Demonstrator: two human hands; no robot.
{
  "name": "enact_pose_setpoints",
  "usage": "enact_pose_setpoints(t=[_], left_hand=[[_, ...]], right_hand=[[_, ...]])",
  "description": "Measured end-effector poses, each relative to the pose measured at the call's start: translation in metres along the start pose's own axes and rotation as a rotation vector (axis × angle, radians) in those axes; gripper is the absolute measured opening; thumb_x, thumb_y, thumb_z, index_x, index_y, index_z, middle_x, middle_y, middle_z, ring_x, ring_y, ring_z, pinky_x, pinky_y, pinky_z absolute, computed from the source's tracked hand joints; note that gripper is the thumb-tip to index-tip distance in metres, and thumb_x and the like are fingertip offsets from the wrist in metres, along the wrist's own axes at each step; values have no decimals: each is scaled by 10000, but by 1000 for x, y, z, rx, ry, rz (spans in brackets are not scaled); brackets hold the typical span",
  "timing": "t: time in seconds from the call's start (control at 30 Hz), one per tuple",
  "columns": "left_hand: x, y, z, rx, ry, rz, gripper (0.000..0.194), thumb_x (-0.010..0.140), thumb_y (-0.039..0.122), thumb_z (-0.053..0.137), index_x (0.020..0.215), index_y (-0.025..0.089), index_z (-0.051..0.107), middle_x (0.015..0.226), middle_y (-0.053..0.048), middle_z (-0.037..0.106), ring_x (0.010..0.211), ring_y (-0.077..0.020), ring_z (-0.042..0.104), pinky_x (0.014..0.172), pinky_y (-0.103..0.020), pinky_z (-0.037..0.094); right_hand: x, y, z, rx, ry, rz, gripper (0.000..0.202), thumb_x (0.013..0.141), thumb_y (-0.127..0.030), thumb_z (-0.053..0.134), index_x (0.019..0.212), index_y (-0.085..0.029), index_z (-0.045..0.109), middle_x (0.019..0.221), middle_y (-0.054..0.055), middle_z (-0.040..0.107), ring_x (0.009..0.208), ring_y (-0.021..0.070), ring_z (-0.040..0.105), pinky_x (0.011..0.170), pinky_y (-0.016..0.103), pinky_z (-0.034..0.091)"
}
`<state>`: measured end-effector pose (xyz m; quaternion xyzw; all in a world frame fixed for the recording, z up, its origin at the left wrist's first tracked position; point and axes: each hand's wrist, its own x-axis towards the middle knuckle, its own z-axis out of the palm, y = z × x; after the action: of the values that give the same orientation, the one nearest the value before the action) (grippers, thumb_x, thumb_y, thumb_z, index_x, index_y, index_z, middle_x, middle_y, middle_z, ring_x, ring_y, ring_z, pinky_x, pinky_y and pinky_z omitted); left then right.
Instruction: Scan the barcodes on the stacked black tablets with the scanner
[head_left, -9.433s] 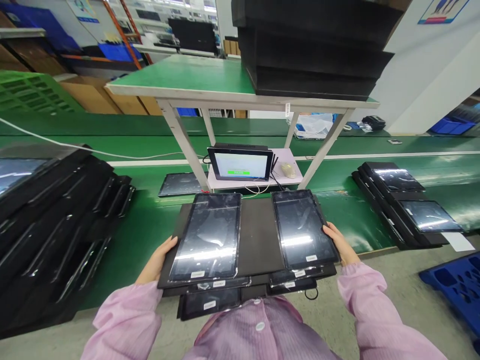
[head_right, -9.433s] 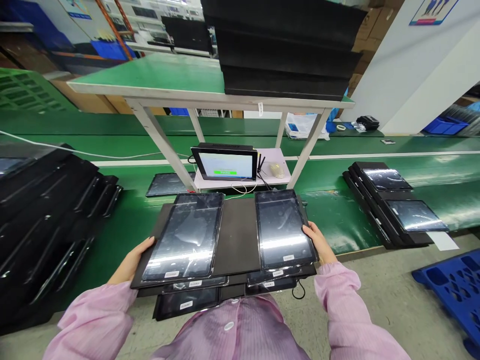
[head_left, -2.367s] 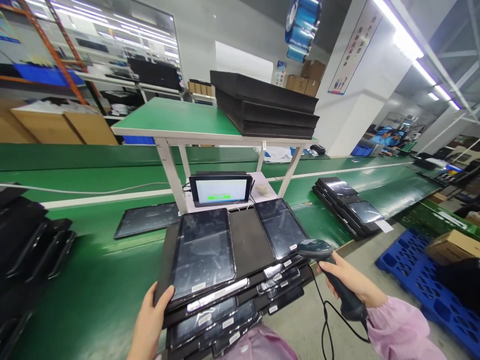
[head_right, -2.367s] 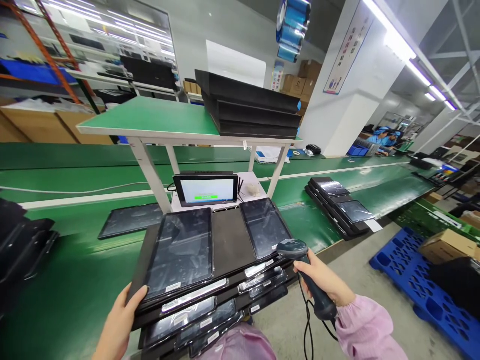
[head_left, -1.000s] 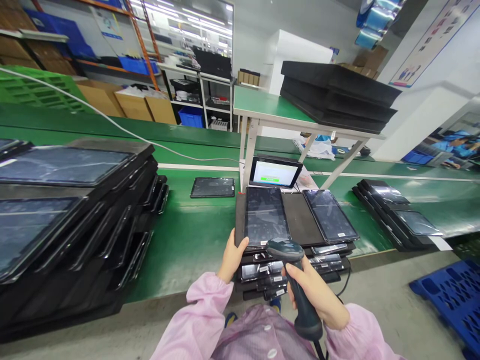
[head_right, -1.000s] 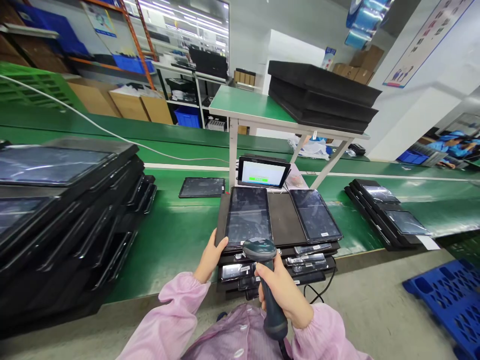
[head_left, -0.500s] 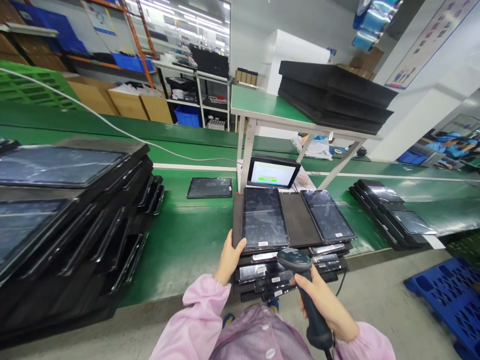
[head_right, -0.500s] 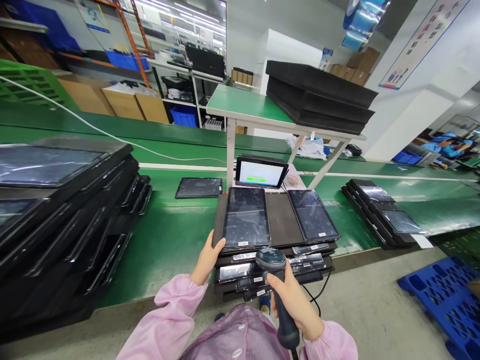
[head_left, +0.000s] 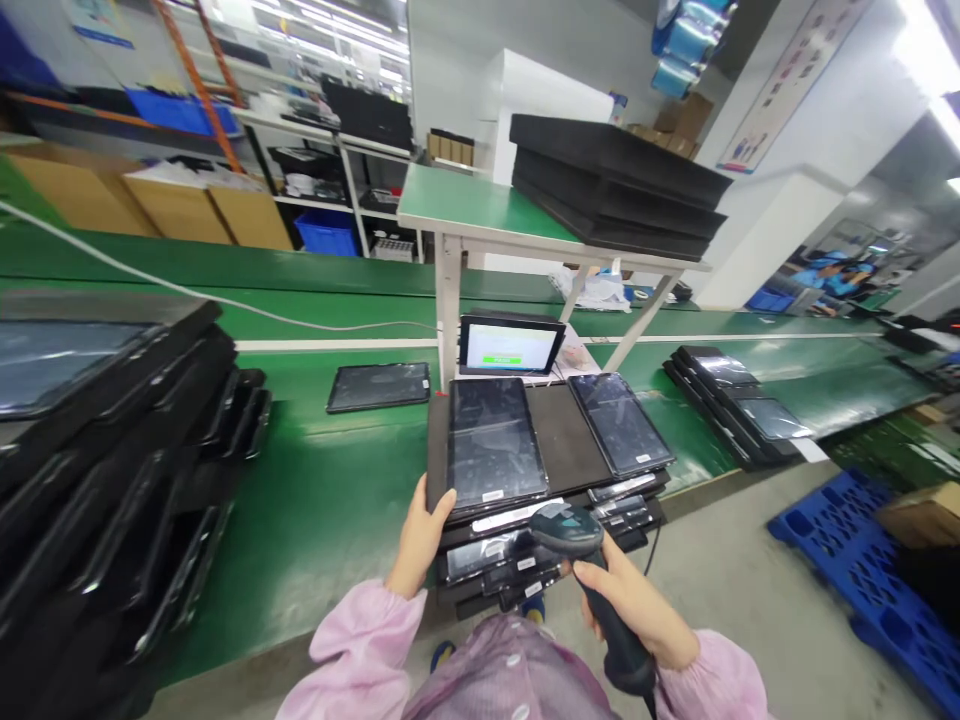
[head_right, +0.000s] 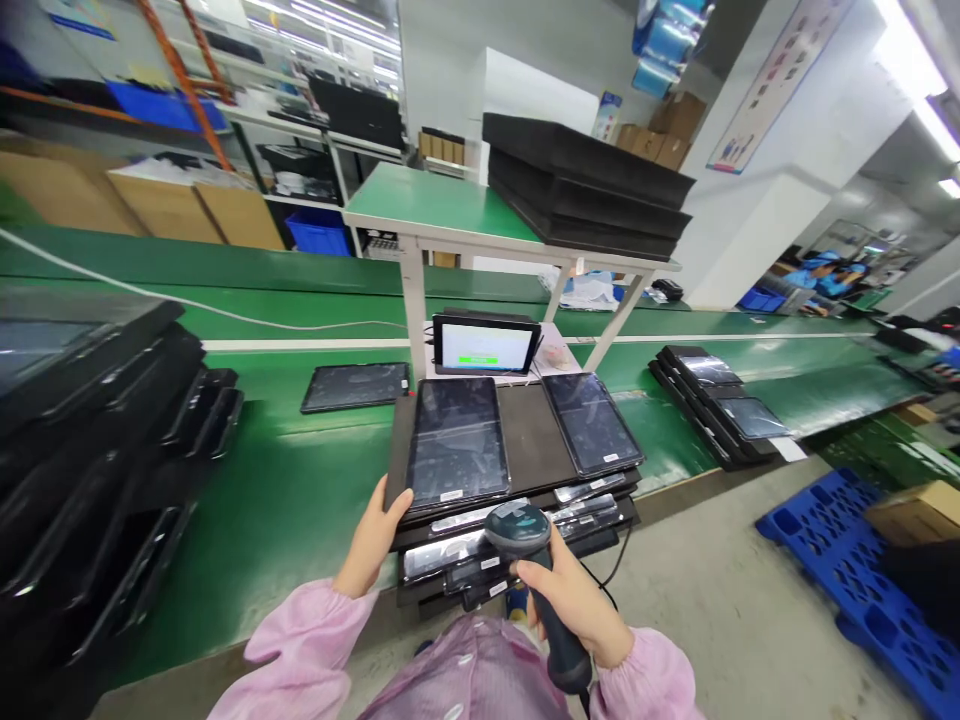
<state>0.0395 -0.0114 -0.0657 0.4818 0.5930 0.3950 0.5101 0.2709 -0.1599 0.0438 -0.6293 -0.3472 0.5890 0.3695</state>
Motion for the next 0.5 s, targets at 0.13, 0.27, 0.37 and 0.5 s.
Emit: enact_pose_setpoints(t=[0.13, 0.27, 0.37, 0.5], left_hand=[[4, -9, 1, 1, 19, -27, 757, 791, 496, 520, 1411, 142, 268, 1399, -137, 417, 1258, -254, 415, 1074, -377, 269], [6, -13, 1, 13, 29, -31, 763, 785, 529, 513, 1413, 163, 280, 1393, -132, 429, 1258, -258, 417, 1073, -383, 272], [6, -14, 1, 7, 43, -48, 768, 775, 543, 519, 1408, 168, 297, 1372, -136, 454, 1236, -269, 443, 1066, -396, 290], [5, -14, 2, -8, 95, -52, 740, 752, 536, 557, 1377, 190, 365, 1355, -109, 482, 1259, -275, 423, 1077, -394, 286]], right_hand=[[-6, -2, -61, -89, 213, -35, 580, 716, -465, 626, 1155, -229, 330, 776, -13, 594, 422, 101, 524, 336, 199, 401], [-18, -8, -120, -157, 283, -5, 479, 727, -466, 606, 1063, -213, 377, 645, -50, 538, 411, 105, 498, 336, 199, 393], [-23, -12, -141, -152, 286, 7, 493, 726, -450, 605, 1096, -223, 372, 764, -13, 580, 418, 92, 497, 335, 197, 384], [-23, -14, -149, -126, 272, 23, 537, 714, -424, 612, 1144, -225, 361, 775, -5, 582, 415, 90, 484, 336, 203, 376]])
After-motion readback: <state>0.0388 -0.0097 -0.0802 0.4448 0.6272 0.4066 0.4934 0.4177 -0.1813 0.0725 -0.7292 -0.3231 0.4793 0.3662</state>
